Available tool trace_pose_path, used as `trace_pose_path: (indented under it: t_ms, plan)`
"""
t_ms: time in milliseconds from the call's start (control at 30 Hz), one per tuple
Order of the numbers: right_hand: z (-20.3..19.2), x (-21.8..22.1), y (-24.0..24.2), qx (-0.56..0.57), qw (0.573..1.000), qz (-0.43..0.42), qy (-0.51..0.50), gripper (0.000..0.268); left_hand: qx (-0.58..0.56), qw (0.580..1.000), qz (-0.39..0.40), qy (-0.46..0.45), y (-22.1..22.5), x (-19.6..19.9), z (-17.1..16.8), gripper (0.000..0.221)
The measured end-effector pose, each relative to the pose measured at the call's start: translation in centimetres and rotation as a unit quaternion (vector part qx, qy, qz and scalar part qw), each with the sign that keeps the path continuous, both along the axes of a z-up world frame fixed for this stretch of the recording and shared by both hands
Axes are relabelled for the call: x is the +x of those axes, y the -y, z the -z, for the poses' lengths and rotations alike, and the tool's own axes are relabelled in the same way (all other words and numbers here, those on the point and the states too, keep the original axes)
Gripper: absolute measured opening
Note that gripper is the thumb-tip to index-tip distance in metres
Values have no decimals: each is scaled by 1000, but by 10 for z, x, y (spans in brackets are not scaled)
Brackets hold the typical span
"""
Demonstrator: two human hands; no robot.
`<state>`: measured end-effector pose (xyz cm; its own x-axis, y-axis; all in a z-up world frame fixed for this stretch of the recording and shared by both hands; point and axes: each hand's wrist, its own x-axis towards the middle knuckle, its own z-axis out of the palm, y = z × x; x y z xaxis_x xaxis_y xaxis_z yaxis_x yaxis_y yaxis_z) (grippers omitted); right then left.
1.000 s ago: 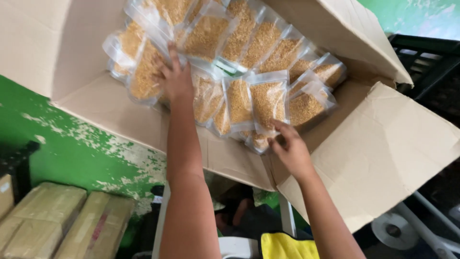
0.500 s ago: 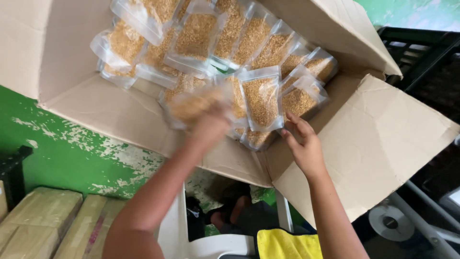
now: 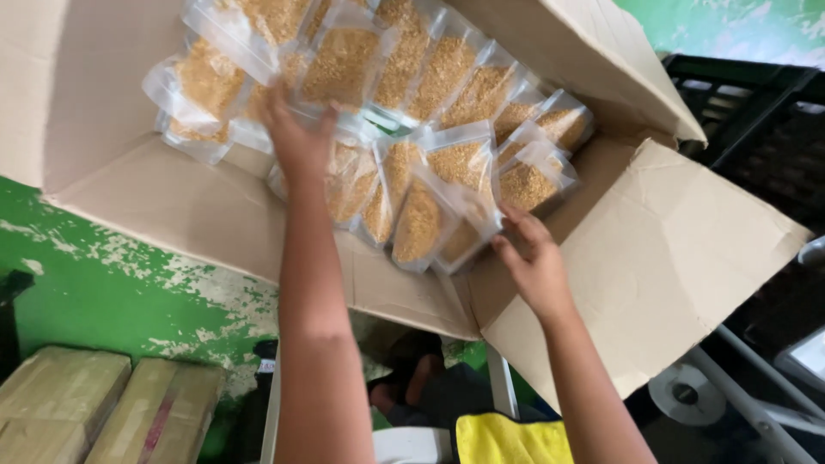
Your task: Sealing plastic food pouches using a manual heat sealer and packing them into a cardboard box
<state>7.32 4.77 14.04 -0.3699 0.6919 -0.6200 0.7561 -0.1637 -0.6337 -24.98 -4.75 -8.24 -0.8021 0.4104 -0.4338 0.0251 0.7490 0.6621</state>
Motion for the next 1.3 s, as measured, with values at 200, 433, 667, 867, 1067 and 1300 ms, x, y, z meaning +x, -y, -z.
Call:
trace_pose_path:
  t_ms: [200,433,667,867,1067,1300]
  plan:
    - [5,-11,26,-15,999,-42,10,48,-161,962,180,-125,-41,-31,-14,99]
    - [10,6,27,-1,998,-63,10,48,-80,972,-140,171,-66,-33,25,73]
    - [4,24,38,43,999,-19,5,44,-264,910,313,-65,-14,20,52,37]
    - [-31,23,70,46,998,30,-17,43,-194,909,367,-28,2,40,-47,21]
    - [-32,44,103,26,996,79,-33,47,-98,905,411,52,-5,66,-181,25]
    - [-46,43,98,35,991,126,1,46,-72,864,461,190,-3,180,-182,36]
